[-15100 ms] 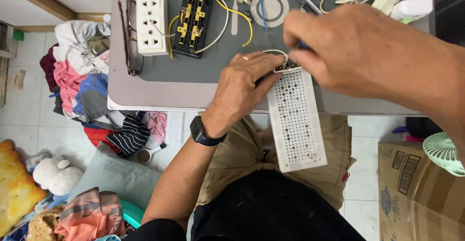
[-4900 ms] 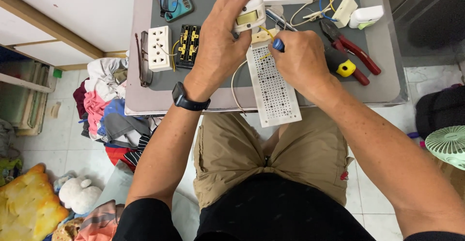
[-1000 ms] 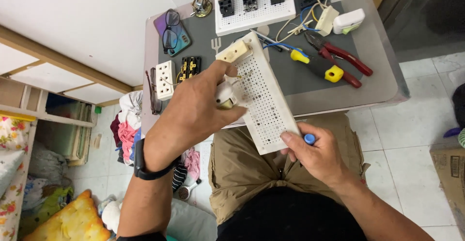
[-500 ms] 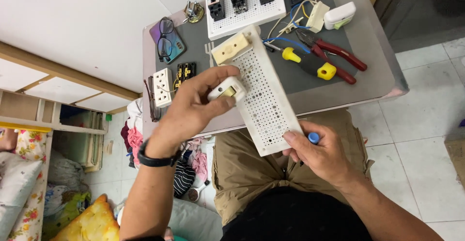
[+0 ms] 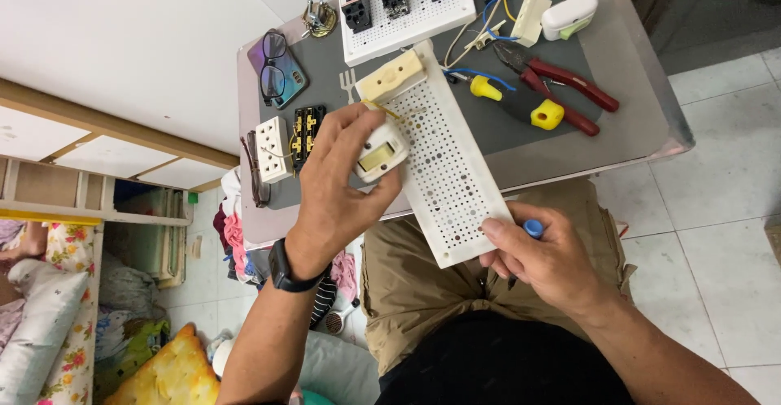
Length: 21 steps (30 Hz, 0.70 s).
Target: Wiring and assembling electrical components like sockets and switches onto a mounting plate using hand tools.
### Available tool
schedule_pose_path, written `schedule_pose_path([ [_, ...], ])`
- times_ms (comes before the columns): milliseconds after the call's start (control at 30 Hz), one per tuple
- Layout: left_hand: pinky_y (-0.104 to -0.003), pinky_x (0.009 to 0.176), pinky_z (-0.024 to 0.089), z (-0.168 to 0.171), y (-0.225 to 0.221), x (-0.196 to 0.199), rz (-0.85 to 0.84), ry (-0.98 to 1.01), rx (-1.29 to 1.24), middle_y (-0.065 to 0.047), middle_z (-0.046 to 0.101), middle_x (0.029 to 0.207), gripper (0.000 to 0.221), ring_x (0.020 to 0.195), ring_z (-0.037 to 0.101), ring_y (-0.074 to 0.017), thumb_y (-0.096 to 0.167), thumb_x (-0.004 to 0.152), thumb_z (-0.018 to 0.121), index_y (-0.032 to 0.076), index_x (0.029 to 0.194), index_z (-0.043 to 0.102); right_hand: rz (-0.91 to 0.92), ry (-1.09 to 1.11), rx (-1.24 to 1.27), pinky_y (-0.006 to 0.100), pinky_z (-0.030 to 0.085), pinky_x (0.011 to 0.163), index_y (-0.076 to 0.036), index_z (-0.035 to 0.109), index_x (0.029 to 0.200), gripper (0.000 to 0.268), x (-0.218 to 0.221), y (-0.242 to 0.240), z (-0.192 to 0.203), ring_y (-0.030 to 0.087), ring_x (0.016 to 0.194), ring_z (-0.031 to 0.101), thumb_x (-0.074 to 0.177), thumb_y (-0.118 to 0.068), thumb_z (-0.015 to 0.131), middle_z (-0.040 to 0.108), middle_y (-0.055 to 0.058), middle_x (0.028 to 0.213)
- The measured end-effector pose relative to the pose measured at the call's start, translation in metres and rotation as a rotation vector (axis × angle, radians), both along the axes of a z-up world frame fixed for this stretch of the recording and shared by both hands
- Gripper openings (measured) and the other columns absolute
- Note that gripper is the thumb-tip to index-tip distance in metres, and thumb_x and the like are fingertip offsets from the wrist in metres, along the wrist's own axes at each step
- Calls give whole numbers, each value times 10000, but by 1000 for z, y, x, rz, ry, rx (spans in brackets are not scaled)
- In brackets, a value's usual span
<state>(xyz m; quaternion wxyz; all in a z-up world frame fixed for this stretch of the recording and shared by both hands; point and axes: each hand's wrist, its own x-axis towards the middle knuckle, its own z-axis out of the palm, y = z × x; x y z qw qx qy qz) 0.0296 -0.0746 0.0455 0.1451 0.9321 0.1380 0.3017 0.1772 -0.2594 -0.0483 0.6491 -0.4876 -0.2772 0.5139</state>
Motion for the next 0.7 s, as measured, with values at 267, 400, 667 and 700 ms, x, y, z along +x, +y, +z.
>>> schedule_pose_path([
  [267, -306, 899, 506, -5, 2, 6, 72, -139, -145, -92, 655, 1171, 418, 1026, 623, -193, 223, 872, 770, 65, 1206, 575, -37, -253, -88, 232, 510, 343, 14, 741, 871, 259, -3, -1, 1, 140, 408, 606, 853, -219, 631, 735, 131, 602],
  [400, -334, 879, 451, -2, -7, 16, 45, -114, -88, -46, 666, 1192, 365, 953, 550, -204, 230, 901, 747, 90, 1203, 600, -33, -303, -66, 218, 501, 348, 1, 740, 828, 260, -11, 2, 2, 122, 392, 593, 856, -232, 629, 718, 100, 566],
  [667, -382, 919, 534, -19, 1, 7, 82, -312, 3, -198, 594, 1187, 403, 1071, 611, -303, 107, 909, 771, 28, 1248, 569, -32, -2, -75, 249, 459, 358, 61, 708, 834, 295, -10, 0, 11, 171, 420, 569, 863, -221, 625, 580, 127, 487],
  [700, -370, 901, 551, -19, 0, 7, 118, -334, -4, -183, 637, 1194, 400, 1060, 637, -289, 148, 905, 778, 65, 1244, 584, -30, 20, -57, 252, 456, 368, 49, 680, 740, 301, -11, 1, 12, 173, 429, 583, 878, -213, 628, 481, 81, 409],
])
